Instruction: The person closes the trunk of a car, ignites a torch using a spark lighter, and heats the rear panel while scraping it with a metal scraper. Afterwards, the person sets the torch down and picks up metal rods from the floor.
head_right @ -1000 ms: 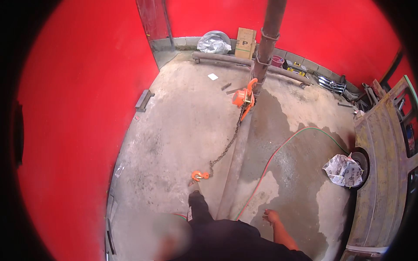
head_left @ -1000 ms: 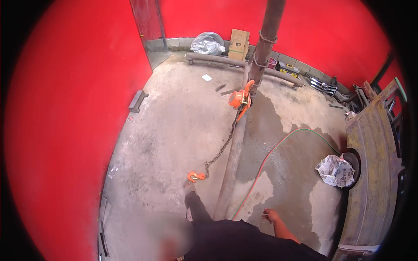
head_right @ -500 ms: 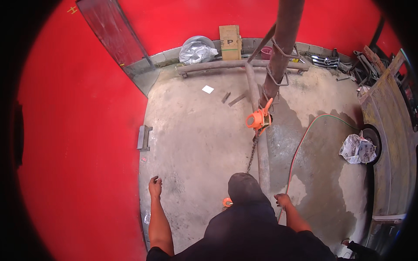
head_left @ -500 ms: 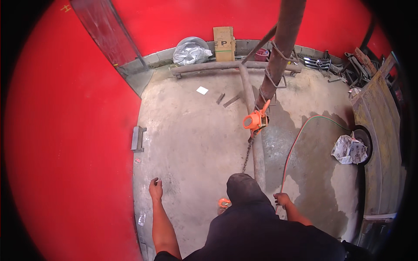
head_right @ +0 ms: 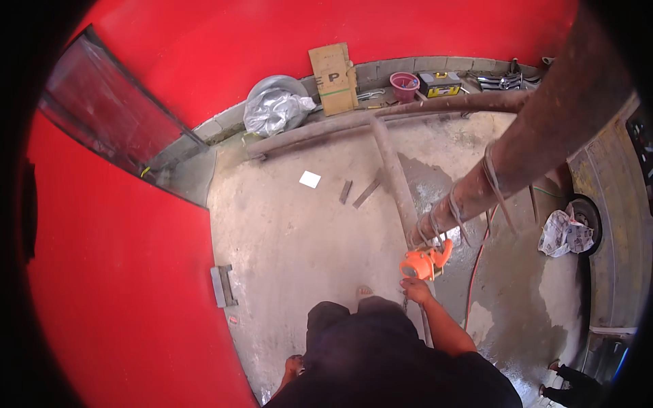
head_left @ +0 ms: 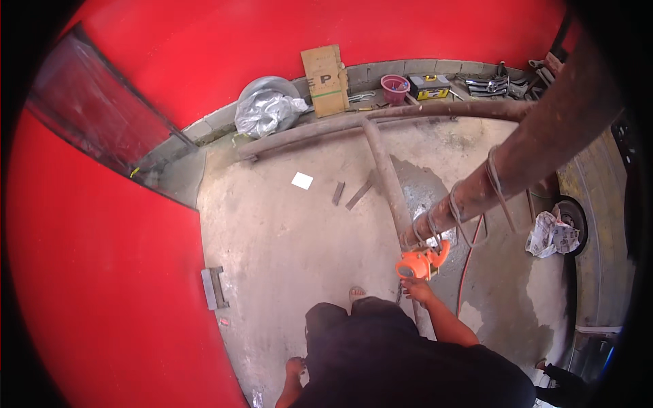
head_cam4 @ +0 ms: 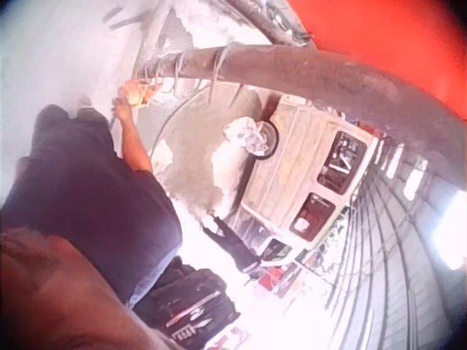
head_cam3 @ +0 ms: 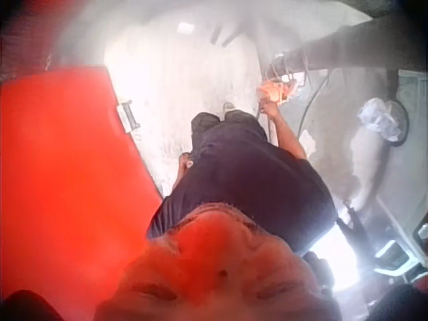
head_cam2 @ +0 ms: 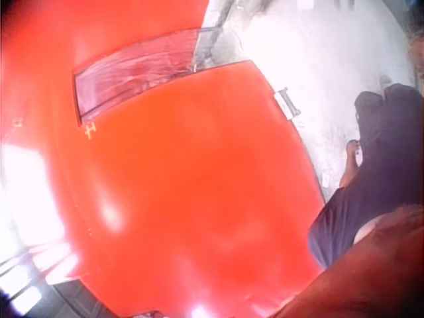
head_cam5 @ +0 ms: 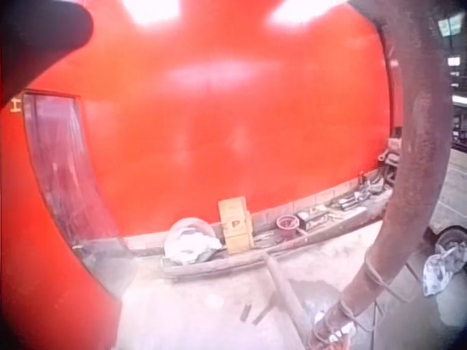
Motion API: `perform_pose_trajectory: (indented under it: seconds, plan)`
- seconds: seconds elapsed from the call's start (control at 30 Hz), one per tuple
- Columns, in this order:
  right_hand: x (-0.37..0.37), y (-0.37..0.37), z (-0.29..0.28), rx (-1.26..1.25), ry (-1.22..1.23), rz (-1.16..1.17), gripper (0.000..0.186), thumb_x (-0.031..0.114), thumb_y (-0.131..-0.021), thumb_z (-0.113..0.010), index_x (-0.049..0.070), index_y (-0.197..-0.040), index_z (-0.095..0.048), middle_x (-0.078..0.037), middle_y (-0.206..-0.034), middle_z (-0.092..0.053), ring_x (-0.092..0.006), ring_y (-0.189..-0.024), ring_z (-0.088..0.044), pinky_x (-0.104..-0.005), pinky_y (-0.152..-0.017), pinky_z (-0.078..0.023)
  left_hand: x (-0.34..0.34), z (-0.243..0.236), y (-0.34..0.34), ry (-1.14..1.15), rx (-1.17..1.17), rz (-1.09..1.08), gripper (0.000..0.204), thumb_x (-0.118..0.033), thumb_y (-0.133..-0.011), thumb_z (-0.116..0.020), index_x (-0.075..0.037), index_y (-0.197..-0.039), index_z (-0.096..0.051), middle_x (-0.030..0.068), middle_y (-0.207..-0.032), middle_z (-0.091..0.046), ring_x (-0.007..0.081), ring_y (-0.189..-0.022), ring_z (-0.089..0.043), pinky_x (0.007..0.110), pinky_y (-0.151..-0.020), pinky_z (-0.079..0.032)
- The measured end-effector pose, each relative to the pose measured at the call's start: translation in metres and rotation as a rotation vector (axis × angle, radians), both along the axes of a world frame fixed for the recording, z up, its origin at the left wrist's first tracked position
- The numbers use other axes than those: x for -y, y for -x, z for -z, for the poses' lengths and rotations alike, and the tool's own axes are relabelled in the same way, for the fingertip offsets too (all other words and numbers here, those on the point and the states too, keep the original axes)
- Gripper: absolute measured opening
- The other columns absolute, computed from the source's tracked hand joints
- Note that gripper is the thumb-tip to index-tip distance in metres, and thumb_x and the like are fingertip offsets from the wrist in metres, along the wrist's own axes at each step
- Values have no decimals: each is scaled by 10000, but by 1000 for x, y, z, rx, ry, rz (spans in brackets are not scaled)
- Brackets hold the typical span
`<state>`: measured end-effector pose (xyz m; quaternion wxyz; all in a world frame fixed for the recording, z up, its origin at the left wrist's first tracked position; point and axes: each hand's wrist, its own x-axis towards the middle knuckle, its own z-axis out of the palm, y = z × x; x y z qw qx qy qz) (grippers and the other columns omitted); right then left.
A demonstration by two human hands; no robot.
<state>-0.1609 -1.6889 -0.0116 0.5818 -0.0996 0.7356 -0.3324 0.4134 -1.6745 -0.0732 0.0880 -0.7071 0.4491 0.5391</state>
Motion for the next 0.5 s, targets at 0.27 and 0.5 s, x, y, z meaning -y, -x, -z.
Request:
perform_pose_trajectory:
  seconds: [0.27,0.5]
  plan:
    - [167,41,-8,-23,85,383,326,263,-994,-660,25,-1216,-649,-20,-955,-662,-130,-844,-633,-301,-754,-548,474,61,90,325,209,528,474,-376,-832,-687,-48,-1174,-706,259,-1127,-704,415,-1105,-657,470,-981,-517]
    - [244,-25,65,-394,-322,115,460,381,-914,-723,17,-1196,-710,-180,-1100,-740,-286,-988,-724,-401,-873,-543,783,95,383,469,30,1032,374,-257,-912,-643,-54,-1227,-644,223,-1184,-678,386,-1119,-643,466,-972,-520]
